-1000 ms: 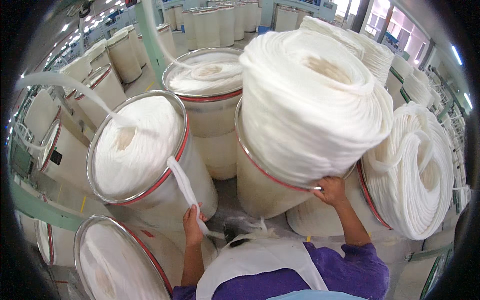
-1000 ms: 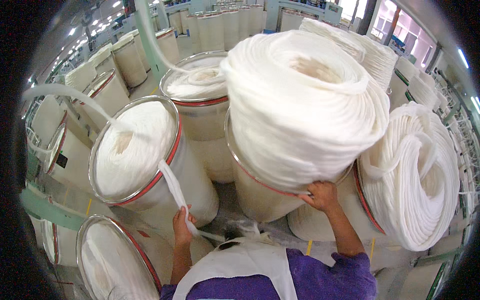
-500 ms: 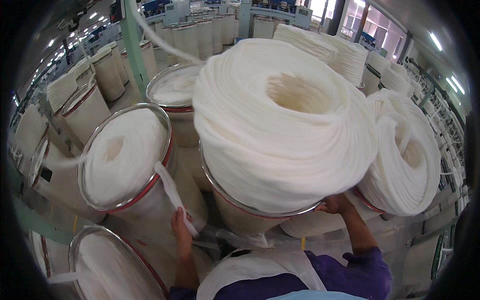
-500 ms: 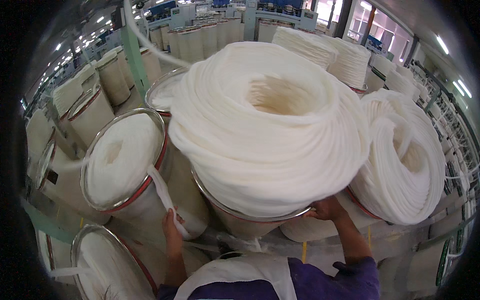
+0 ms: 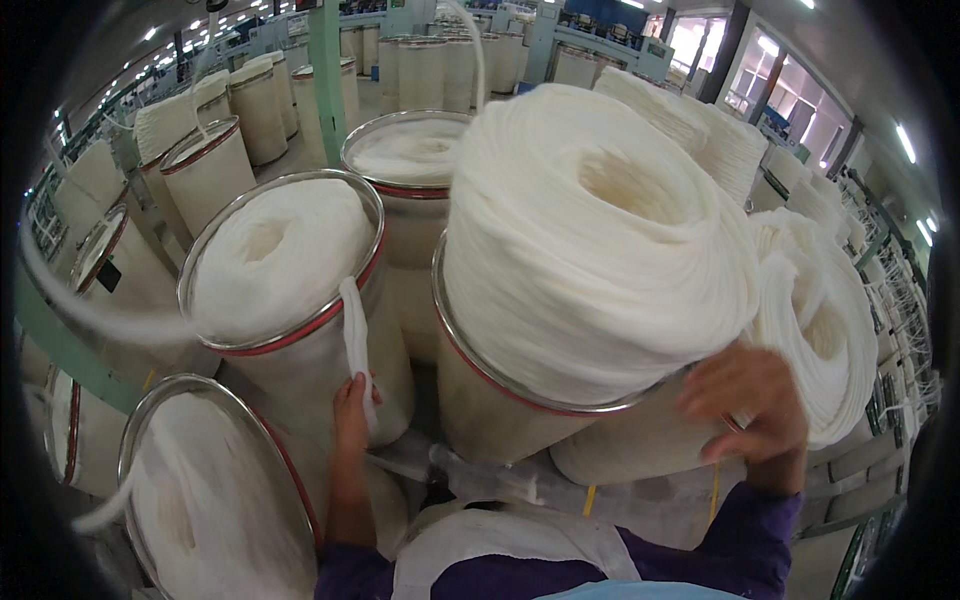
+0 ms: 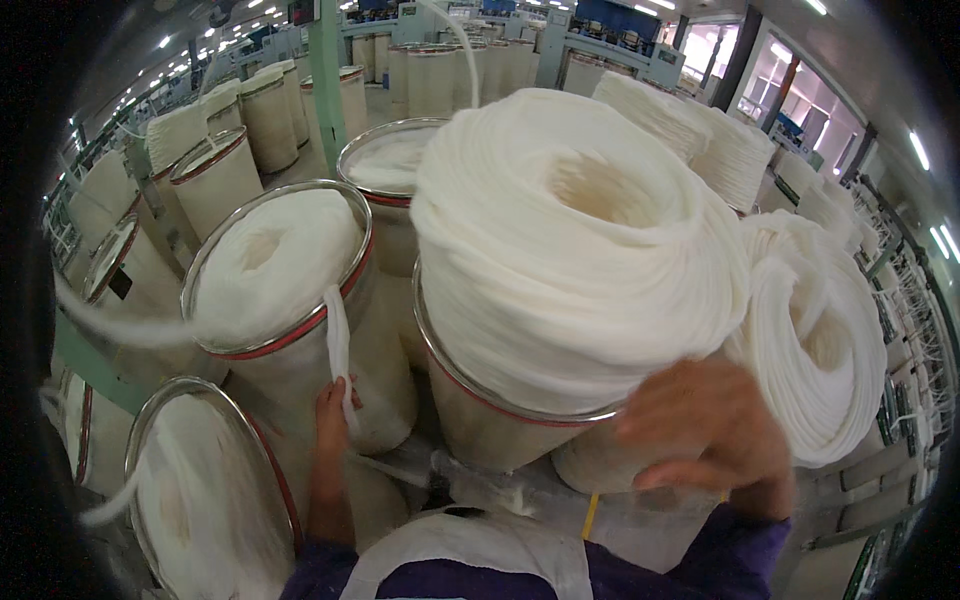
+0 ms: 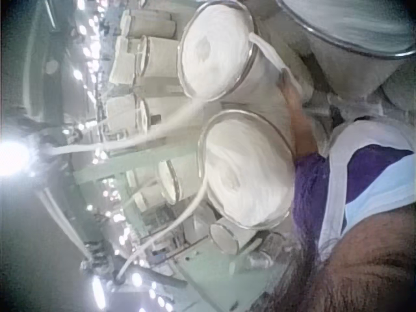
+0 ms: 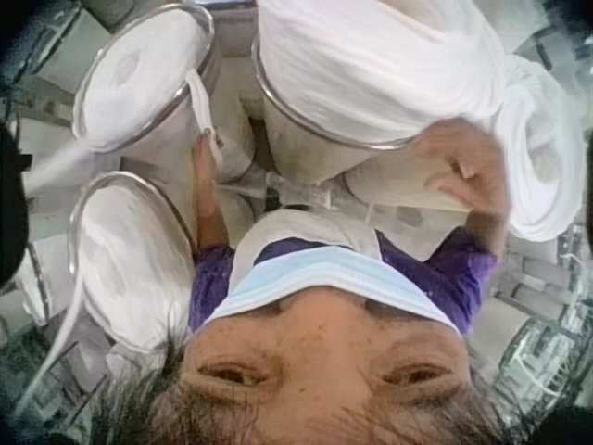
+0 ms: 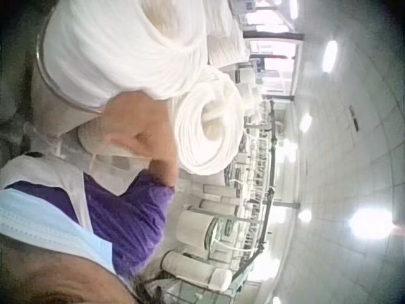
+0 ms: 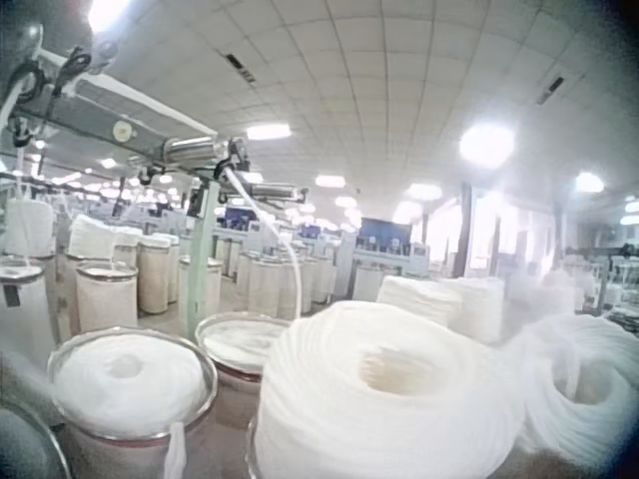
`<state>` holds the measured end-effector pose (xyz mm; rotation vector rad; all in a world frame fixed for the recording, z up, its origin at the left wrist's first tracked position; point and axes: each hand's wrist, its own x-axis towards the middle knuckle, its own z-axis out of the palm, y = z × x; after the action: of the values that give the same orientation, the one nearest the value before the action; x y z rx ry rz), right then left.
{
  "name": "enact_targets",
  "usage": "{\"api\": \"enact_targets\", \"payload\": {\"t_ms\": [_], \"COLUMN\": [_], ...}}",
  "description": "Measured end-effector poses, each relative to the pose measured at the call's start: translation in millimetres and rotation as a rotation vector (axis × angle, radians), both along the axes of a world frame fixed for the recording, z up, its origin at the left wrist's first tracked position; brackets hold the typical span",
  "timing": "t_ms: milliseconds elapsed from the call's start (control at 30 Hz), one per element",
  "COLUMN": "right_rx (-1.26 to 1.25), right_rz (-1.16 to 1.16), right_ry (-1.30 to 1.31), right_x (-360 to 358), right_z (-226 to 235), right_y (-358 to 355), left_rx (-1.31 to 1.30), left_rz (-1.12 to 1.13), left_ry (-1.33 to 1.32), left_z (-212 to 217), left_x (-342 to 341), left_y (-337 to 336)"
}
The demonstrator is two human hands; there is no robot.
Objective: The person handles white textile roving in a factory, pulling strands from large cylindrical containers, feeding them into a machine, and tying ends together. They move between containers, adjust the roving, and place it into bins.
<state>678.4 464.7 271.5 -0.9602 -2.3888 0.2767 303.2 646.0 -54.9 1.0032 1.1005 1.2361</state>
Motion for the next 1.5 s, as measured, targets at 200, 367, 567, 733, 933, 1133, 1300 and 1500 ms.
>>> {"api": "enact_targets", "payload": {"t_ms": [200,367,567,733,933,1133,1300,1500], "right_rx": [0.094,-0.118,-0.288,-0.333,-0.290,-0.010,0.612,0.280], "right_rz": [-0.360,-0.652,-0.871,-0.772,-0.536,-0.186,0.030,0.138], "right_ry": [-0.235,-0.435,-1.176,-1.140,-0.412,-0.465,-0.748,-0.967], "right_x": [-39,-30,40,31,-63,-145,-178,-166], "right_z": [83,72,19,22,66,73,0,-107], "right_y": [199,410,542,547,481,338,178,66], "left_rx": [-0.055,-0.196,-0.294,-0.289,-0.106,0.195,0.224,-0.152], "left_rz": [-0.026,0.056,0.130,0.073,0.174,0.153,-0.539,-0.410], "left_ry": [0.025,0.028,0.076,0.048,0.322,0.403,-0.567,-1.340], "left_z": [-3,-12,-23,-28,-19,19,49,40], "left_x": [-14,-42,-76,-85,-69,-51,15,47], "left_y": [-4,-17,-40,-46,-42,-51,-69,-84]}}
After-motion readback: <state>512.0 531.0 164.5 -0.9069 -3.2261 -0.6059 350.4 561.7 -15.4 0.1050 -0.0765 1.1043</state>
